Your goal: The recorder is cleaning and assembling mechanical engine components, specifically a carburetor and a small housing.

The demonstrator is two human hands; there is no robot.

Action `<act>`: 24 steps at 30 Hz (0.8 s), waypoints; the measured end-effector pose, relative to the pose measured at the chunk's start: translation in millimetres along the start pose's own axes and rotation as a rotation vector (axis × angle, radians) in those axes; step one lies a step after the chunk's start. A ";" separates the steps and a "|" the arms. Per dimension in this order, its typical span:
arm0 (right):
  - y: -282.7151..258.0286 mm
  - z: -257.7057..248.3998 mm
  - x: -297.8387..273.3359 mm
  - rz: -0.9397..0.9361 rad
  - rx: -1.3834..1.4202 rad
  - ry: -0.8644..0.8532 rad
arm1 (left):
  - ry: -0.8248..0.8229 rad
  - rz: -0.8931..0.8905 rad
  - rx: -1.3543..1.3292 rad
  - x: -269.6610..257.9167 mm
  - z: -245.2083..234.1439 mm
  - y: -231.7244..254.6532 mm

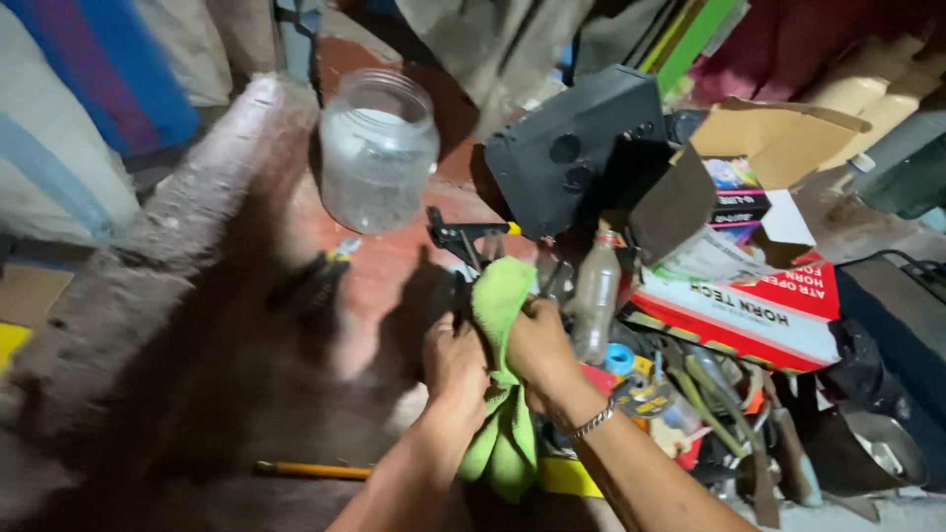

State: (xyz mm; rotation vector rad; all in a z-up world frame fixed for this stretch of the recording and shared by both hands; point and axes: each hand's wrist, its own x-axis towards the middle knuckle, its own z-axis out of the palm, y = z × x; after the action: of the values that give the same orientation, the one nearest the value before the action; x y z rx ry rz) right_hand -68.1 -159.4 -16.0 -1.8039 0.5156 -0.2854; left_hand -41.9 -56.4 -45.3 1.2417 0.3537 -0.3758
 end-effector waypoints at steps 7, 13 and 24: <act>-13.8 -76.4 -31.6 0.470 0.658 -0.419 | -0.242 -0.026 -0.363 -41.2 50.1 -61.0; 52.3 -119.8 17.6 -0.683 -0.372 -0.442 | -0.610 -0.118 -0.709 -86.3 62.1 -7.2; -12.4 -111.5 -20.4 -0.207 0.473 -0.371 | -0.340 0.326 -0.399 -96.4 77.9 -4.6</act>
State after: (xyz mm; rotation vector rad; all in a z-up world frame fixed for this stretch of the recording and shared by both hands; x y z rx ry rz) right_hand -133.2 -241.1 29.7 -1.3999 -0.0076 -0.1870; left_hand -125.1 -124.2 16.9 0.8059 -0.0675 -0.2151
